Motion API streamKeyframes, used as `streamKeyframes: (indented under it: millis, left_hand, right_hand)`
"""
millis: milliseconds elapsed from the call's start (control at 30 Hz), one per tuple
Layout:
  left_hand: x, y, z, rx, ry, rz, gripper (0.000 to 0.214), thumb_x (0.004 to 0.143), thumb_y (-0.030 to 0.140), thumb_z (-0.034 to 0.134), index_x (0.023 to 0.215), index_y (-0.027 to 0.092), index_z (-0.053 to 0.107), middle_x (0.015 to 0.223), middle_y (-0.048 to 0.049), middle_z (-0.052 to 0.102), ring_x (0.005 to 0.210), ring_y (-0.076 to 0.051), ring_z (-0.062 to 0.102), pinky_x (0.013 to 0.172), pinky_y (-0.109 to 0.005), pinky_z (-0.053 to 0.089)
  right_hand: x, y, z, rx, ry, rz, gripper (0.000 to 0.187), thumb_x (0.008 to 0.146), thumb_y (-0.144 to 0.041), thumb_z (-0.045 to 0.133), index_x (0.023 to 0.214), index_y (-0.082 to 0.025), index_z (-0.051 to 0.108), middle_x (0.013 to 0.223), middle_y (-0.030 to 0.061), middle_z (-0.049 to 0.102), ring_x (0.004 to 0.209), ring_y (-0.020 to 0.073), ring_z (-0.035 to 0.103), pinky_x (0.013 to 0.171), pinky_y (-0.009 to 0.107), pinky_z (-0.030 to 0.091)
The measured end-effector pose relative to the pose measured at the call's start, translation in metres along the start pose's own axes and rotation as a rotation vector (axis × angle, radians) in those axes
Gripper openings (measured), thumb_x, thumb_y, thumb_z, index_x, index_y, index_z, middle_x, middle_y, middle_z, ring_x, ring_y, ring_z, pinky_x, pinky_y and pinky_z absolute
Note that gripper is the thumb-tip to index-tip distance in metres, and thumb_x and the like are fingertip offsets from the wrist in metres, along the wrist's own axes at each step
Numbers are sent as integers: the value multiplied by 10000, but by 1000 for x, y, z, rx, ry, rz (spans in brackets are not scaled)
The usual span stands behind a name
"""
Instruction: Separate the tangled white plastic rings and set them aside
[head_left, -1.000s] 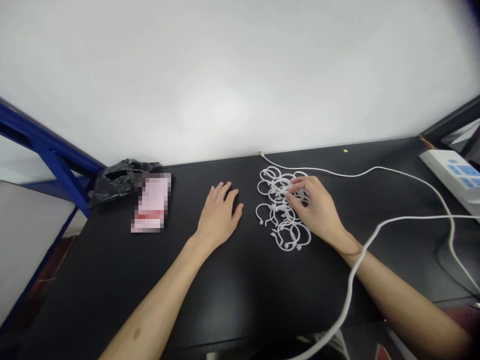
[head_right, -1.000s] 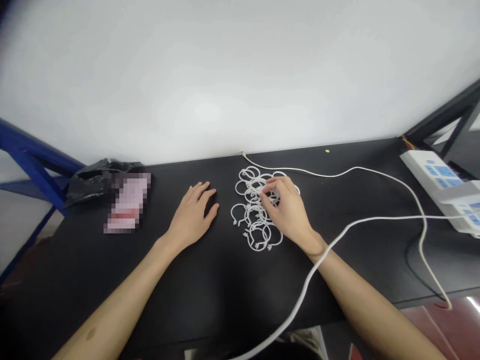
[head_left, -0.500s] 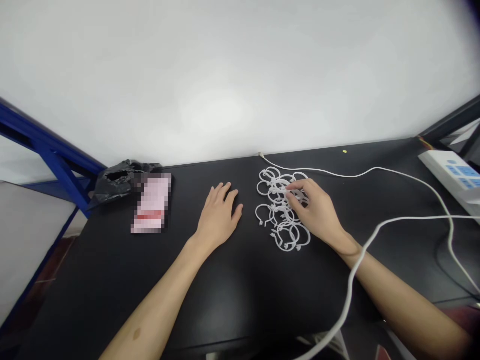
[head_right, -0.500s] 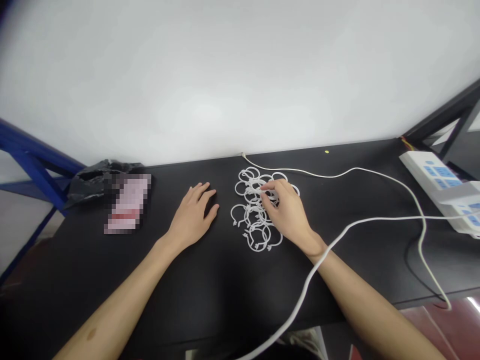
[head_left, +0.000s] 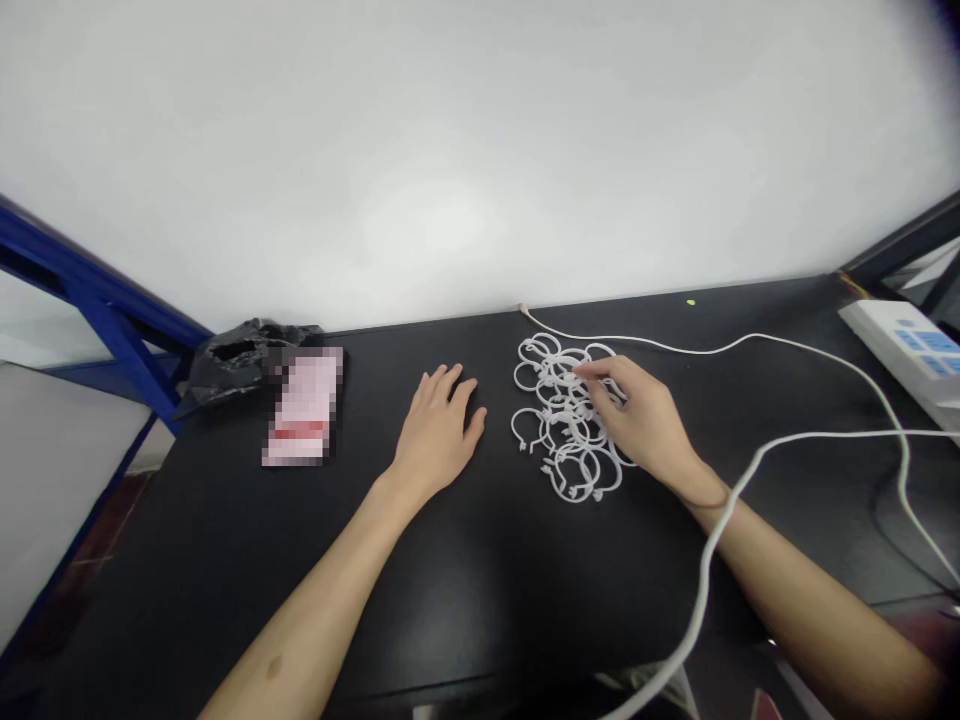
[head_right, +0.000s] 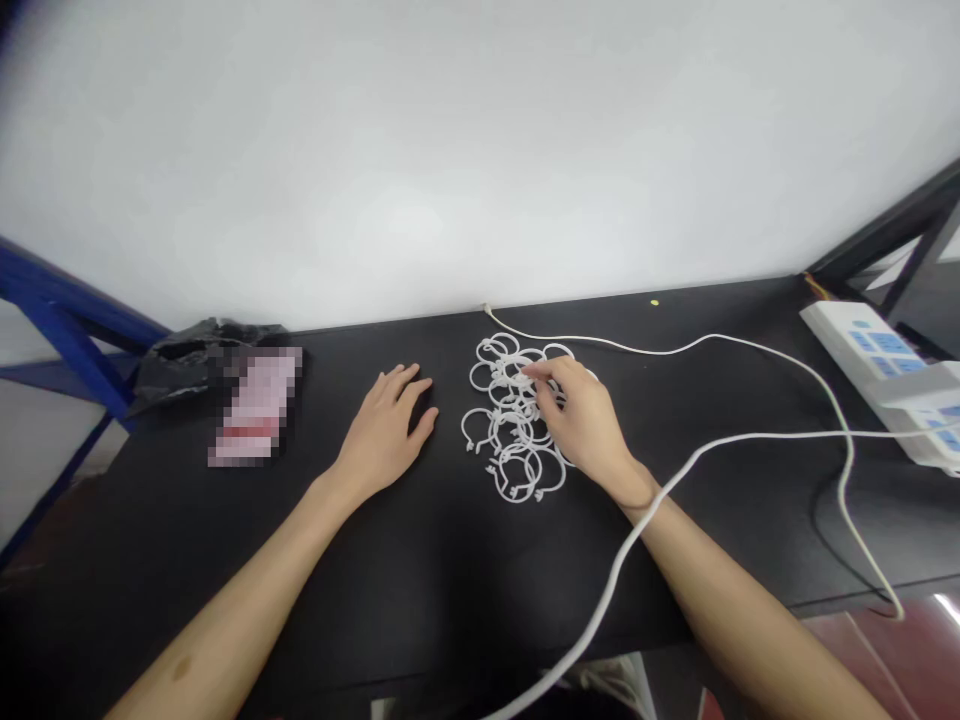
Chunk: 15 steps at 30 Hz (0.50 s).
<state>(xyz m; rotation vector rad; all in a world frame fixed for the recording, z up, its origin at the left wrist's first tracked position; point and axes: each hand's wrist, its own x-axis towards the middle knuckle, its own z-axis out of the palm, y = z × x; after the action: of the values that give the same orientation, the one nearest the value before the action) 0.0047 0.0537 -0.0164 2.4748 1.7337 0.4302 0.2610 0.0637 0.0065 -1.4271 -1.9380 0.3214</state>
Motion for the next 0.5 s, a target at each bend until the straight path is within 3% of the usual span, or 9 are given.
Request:
streamKeyframes:
  millis: [500]
  left_hand:
    - [-1, -1, 0, 7, 1, -1, 419, 989, 350, 398, 1308, 113, 534, 1462, -166, 475, 1410, -316, 372, 1185, -519, 290]
  right_hand:
    - [5, 9, -6, 31, -85, -21, 95, 886, -270, 632, 956, -239, 687, 935, 37, 708, 867, 210, 670, 794, 378, 540]
